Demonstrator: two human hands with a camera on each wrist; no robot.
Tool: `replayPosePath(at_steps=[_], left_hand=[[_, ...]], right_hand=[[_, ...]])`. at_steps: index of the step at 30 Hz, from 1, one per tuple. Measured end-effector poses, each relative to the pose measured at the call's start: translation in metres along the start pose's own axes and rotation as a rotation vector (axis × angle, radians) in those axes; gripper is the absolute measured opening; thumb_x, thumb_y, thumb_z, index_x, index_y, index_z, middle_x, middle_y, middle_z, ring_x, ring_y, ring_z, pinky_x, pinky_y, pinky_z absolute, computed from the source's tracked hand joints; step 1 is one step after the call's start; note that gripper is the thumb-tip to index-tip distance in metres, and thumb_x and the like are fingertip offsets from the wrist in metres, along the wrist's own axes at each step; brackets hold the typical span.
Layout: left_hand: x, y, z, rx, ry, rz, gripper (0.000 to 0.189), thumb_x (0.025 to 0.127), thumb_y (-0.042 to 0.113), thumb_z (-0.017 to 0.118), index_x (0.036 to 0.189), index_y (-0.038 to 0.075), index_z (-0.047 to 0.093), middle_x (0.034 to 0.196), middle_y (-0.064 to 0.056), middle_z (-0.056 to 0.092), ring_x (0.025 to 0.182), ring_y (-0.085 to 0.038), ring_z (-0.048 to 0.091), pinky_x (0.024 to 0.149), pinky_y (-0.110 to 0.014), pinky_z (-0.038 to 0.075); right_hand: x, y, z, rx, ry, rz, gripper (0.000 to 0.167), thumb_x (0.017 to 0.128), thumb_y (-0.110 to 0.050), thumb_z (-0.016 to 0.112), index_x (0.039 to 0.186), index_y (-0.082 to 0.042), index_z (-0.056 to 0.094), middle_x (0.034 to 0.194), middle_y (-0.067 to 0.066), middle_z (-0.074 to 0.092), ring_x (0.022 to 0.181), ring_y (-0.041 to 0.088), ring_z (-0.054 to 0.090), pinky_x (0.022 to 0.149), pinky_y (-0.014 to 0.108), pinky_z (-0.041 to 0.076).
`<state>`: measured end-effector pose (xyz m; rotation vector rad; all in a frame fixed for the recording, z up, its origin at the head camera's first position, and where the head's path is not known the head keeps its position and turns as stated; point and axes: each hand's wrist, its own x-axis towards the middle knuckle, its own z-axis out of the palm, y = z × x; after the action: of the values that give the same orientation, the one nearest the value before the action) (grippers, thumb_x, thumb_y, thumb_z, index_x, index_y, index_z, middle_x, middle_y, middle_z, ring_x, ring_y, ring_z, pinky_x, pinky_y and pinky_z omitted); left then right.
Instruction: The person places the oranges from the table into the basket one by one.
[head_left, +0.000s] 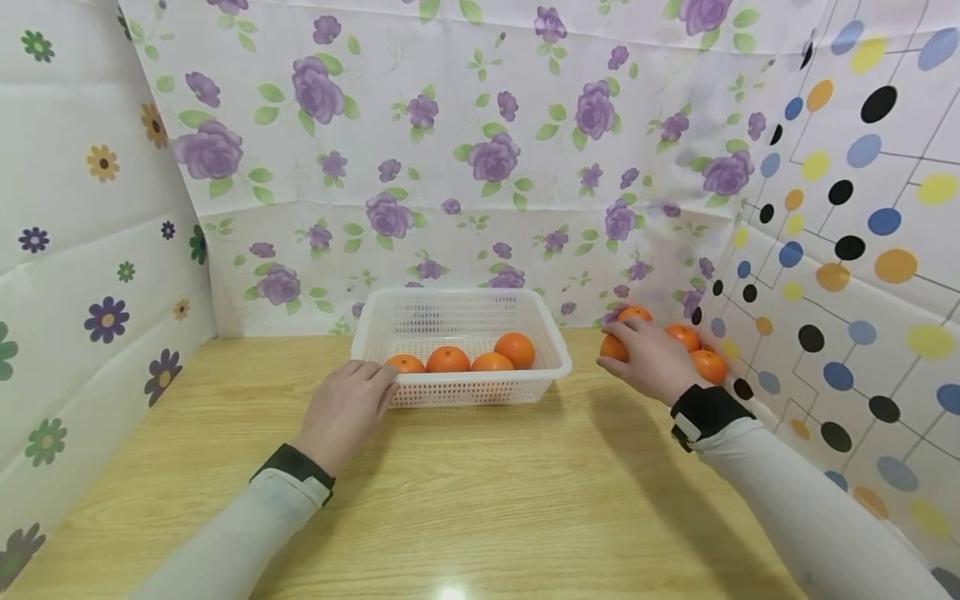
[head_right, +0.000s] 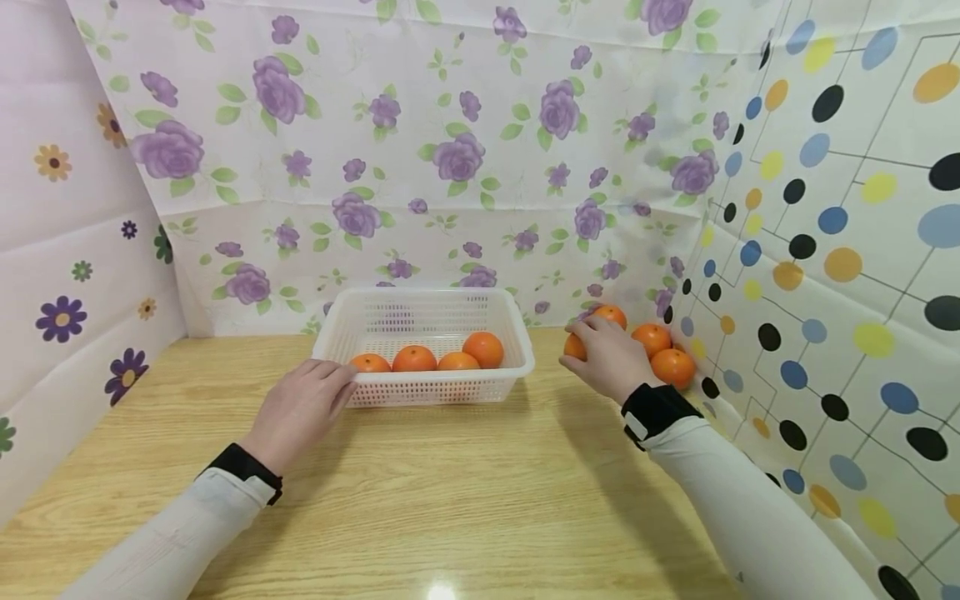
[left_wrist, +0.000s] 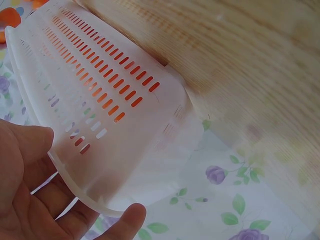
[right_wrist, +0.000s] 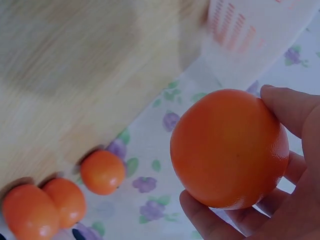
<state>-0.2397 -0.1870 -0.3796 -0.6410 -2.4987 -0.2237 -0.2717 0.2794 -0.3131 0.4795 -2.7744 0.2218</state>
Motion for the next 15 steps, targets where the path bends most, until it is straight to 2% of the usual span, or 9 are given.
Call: replayPosePath(at_steps=[7, 15], left_hand=[[0.001, 0.001, -0.001, -0.005, 0.005, 0.004, 0.03, 0.106, 0.021, 0.079, 0.13, 0.004, 0.076, 0.117, -0.012, 0.079, 0.114, -0.033, 0.071, 0.103, -0.052, 0.06], [0.0, 0.001, -0.001, -0.007, 0.021, 0.012, 0.028, 0.106, 0.02, 0.079, 0.128, 0.003, 0.076, 0.114, -0.012, 0.079, 0.111, -0.033, 0.071, 0.101, -0.051, 0.061]], right_hand=[[0.013, -0.009, -0.003, 0.022, 0.049, -0.012, 0.053, 0.102, -0.031, 0.083, 0.144, -0.004, 0.067, 0.138, 0.024, 0.063, 0.111, 0.043, 0.065, 0.089, 0.056, 0.06], [0.03, -0.034, -0.013, 0.019, 0.04, -0.011, 0.052, 0.104, -0.034, 0.081, 0.146, -0.007, 0.067, 0.138, 0.023, 0.066, 0.11, 0.042, 0.065, 0.087, 0.054, 0.06]])
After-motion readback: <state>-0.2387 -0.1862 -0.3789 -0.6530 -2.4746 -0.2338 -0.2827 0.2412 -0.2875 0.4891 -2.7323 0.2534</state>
